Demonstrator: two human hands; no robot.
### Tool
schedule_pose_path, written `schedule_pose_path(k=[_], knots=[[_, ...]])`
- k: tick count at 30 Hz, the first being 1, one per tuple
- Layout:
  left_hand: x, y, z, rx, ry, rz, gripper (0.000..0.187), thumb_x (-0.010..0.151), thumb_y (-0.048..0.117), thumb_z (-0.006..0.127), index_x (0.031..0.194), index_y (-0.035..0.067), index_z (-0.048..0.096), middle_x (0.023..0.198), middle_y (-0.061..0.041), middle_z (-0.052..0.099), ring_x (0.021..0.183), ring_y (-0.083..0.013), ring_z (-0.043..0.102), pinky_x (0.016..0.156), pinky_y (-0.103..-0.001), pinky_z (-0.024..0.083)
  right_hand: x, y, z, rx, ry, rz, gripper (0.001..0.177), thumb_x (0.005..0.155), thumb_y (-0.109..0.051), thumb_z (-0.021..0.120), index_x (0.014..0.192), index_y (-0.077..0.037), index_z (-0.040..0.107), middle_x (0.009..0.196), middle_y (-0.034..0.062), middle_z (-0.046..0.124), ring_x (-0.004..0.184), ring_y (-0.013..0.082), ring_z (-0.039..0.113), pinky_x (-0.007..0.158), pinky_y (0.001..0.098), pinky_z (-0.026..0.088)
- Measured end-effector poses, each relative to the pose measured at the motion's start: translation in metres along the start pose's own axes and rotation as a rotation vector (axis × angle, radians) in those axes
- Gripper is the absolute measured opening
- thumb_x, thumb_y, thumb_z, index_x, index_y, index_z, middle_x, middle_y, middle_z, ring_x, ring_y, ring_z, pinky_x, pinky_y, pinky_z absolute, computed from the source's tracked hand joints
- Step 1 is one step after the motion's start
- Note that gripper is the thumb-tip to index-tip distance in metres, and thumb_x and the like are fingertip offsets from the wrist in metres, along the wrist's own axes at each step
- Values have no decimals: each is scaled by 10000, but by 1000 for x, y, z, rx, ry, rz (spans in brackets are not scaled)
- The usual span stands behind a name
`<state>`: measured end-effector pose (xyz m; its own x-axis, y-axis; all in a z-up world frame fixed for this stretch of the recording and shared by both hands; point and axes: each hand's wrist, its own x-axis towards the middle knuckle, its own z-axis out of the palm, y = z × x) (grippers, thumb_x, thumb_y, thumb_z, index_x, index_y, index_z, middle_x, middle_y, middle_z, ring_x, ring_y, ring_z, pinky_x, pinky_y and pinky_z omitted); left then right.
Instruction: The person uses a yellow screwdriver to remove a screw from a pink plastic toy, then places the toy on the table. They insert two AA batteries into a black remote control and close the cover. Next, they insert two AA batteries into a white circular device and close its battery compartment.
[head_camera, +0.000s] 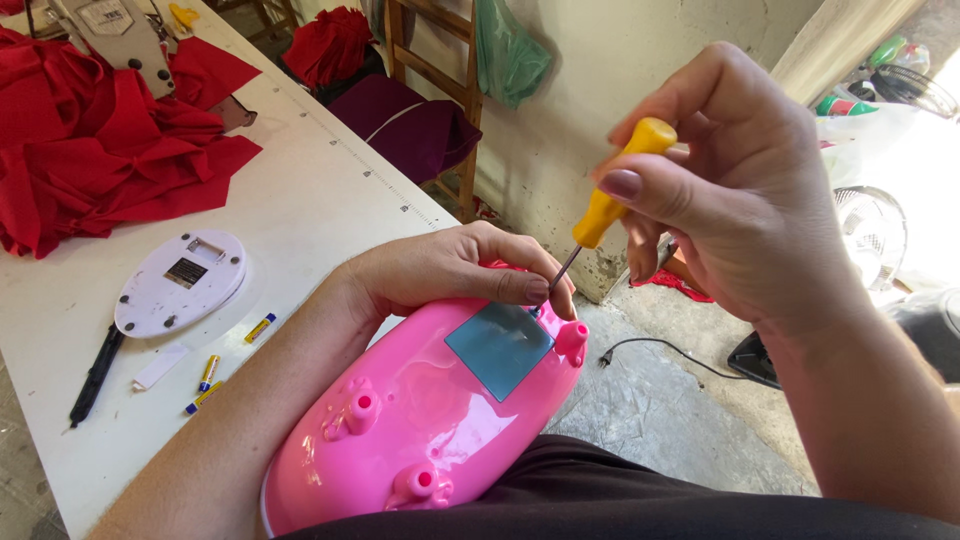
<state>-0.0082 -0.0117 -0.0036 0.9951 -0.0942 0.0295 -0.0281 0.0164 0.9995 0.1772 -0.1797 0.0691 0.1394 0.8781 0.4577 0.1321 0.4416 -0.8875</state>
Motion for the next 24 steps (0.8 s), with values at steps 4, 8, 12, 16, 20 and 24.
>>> schedule_pose_path(k=[4,8,12,16,20,24], knots=[[0,-7,-2,-64,-23,13,287,1021,311,694,1142,62,771,1136,-56,747,1118,-132,656,1018,-307,521,2,-2,11,-29,20,12,254,991,-118,706,1081,-71,474,962,87,618,732,84,622,516,206,543],[-3,-11,-7,-64,-14,-13,266,1020,296,705,1108,53,768,1153,-58,738,1190,-117,639,1044,-300,509,-1,-10,9,-19,-118,55,252,1002,-189,630,1218,-116,523,1052,132,707,786,89,704,576,210,614],[-3,-11,-8,-37,-60,-48,276,1007,305,697,1120,64,772,1134,-53,748,1119,-135,669,1015,-302,537,-6,-6,-4,-179,-134,130,227,980,-152,592,1179,-44,587,1077,196,714,826,111,690,666,254,643],[1,-18,2,-55,-59,-87,286,989,284,702,1148,53,755,1126,-48,750,1104,-121,670,997,-287,529,-7,10,-12,-268,-69,169,229,1006,-91,725,1077,13,533,980,263,717,705,183,685,572,304,595],[3,-23,10,-139,-26,-113,290,1008,268,691,1173,34,744,1110,-43,739,1083,-117,665,977,-287,535,-9,10,-11,-237,-75,166,221,991,-123,684,1106,-8,534,1023,186,693,714,118,658,543,269,591],[3,-21,14,-154,-10,-146,315,1019,297,671,1177,33,740,1085,-40,740,1048,-118,675,947,-284,550,-12,-9,-15,127,-97,241,325,962,-111,675,1276,-53,612,1121,123,747,681,51,646,535,220,599]])
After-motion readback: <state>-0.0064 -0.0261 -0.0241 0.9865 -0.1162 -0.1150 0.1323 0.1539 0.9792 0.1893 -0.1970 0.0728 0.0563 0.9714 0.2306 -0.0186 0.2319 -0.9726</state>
